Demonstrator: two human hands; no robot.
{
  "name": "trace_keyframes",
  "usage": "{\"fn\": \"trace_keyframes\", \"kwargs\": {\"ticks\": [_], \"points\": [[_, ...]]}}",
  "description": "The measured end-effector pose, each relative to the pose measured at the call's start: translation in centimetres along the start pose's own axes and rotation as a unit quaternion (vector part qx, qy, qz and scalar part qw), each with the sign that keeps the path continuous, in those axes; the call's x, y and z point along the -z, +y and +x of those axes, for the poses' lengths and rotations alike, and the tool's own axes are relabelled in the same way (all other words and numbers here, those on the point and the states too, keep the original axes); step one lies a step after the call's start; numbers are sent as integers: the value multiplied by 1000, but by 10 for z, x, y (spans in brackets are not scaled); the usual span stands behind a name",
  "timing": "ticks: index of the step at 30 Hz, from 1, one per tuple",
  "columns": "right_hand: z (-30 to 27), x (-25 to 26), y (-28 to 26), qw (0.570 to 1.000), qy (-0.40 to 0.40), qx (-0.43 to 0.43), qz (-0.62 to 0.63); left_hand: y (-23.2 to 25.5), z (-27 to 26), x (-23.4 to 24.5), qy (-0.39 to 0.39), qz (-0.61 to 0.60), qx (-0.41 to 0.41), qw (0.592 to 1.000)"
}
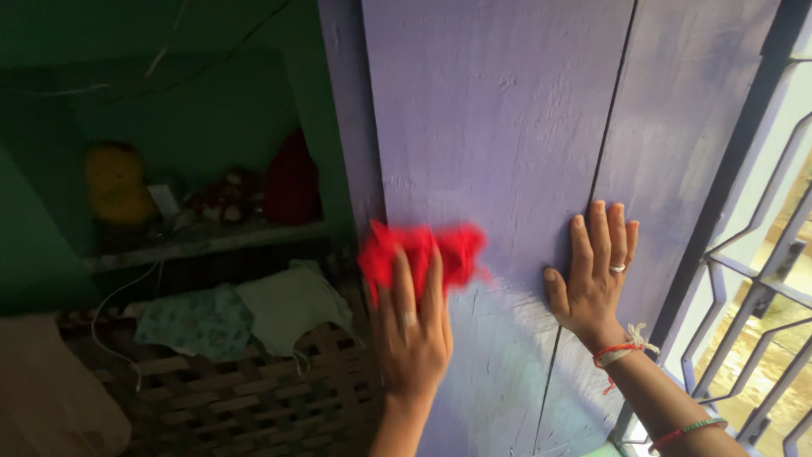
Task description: The person wipes a purple painted wooden surface and a metal window grille using a red cloth. The person moves the cloth back and forth across the surface, covering different sections of the wood and the metal bars.
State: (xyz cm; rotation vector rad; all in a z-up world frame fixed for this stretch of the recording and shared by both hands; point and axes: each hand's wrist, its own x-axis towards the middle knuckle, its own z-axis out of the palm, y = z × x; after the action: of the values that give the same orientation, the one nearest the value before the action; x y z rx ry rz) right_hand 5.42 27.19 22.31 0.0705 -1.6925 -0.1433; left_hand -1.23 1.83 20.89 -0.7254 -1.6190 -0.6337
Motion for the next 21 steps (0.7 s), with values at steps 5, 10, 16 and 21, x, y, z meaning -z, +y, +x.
{"fn": "trace_keyframes", "kwargs": {"ticks": [5,10,16,21], "points": [[-1,2,1,1000,-3,-2,-6,-9,-61,9,-24,-18,-58,998],[1,2,-1,1000,-1,2,-3,-15,1,-1,-49,-15,-22,998],[0,4,-1,1000,-4,1,-3,-3,26,-7,12,19,1,1000],[0,3,0,1000,-5,-4,-2,-4,-60,-2,-41,-12,-55,998]]}}
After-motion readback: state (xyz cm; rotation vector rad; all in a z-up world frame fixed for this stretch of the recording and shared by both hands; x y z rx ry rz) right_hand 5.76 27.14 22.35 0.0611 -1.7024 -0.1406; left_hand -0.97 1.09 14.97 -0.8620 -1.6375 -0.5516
